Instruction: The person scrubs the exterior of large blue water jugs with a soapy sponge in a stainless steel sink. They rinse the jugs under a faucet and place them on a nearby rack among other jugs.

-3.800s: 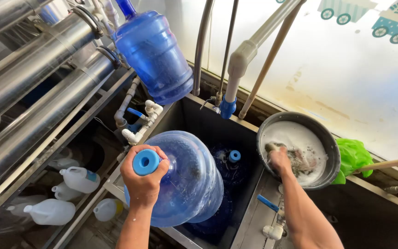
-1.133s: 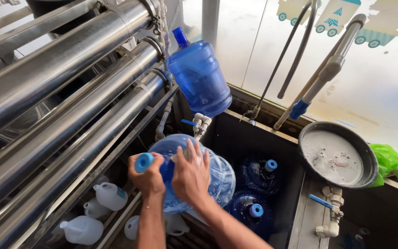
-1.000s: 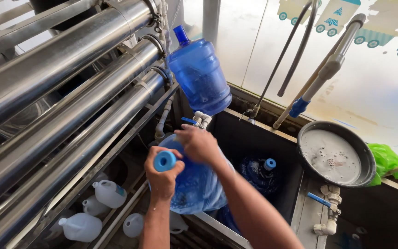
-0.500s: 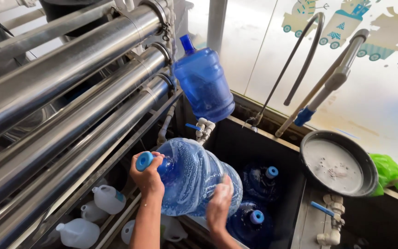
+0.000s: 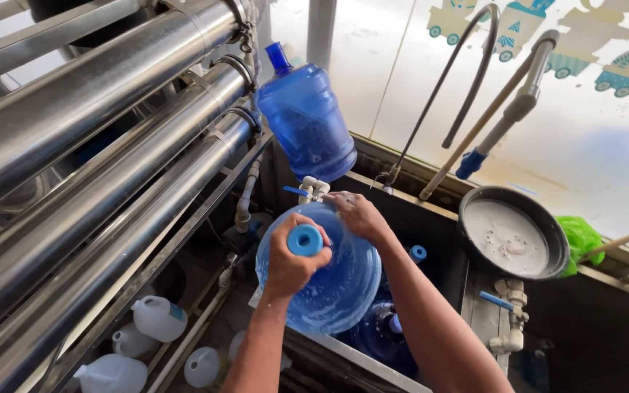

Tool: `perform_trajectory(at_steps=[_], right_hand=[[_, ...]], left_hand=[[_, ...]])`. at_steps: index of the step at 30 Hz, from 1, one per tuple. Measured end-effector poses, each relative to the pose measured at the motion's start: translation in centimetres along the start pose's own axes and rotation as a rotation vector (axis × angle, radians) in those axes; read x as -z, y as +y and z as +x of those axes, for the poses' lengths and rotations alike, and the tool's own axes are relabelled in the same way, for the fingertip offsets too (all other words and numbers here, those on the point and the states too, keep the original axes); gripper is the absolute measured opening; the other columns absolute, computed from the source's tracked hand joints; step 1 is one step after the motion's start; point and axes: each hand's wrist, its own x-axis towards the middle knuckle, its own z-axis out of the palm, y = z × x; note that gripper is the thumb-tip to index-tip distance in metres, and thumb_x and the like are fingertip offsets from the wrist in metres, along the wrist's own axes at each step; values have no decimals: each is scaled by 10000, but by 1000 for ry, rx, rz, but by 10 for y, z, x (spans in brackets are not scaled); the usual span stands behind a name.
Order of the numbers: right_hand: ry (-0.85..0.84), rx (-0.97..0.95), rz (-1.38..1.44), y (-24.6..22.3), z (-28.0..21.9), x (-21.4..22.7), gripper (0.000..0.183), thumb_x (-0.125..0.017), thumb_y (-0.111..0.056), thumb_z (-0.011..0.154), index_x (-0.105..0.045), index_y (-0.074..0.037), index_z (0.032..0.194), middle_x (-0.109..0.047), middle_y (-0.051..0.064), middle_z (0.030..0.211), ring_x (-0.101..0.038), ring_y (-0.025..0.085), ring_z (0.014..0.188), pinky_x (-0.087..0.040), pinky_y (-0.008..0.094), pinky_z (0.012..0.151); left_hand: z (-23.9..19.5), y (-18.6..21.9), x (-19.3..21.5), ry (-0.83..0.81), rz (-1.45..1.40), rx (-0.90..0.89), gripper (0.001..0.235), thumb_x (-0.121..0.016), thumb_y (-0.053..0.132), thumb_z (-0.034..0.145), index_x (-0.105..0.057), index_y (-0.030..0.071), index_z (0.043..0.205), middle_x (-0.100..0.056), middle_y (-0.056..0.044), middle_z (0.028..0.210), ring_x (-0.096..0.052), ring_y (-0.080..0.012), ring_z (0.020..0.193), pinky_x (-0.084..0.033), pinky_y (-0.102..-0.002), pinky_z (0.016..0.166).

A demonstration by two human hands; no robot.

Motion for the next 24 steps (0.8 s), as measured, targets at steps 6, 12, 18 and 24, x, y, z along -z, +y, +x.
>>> perform_trajectory(at_steps=[6, 12, 18, 24], right_hand=[[595, 485, -483, -77, -177, -64, 386, -476, -185, 1012, -679, -101, 1329, -627, 232, 1387, -505, 510, 1345, -415, 675, 1044], [634, 462, -627, -61, -134, -57, 542, -558, -153, 884, -607, -8, 1403, -611, 220, 1434, -561, 420, 1331, -429, 562, 1081], [-111, 600, -359, 2, -14, 0, 507, -560, -109, 922, -602, -141, 1426, -562, 106, 1518, -569, 322, 1338, -470, 398, 1084], [187, 446, 127, 113, -4, -78, 337, -540, -110, 971, -731, -54, 1243, -716, 226, 1228, -654, 394, 1195, -508, 483, 1067]], left_hand=[[25, -22, 6, 366, 70, 158, 306, -774, -106, 587, -711, 78, 823, -728, -61, 722, -723, -134, 761, -560, -295, 794], [25, -5, 9, 47, 114, 53, 232, -735, -64, 567, -671, 73, 744, -719, -59, 659, -717, -163, 747, -530, -290, 867], [16, 4, 38, -293, -17, -54, 315, -807, -12, 517, -715, 77, 805, -750, -62, 720, -733, -196, 787, -534, -345, 879], [11, -20, 90, 39, -93, -61, 323, -813, -38, 603, -687, -8, 898, -739, -158, 734, -747, -253, 785, -552, -371, 864]])
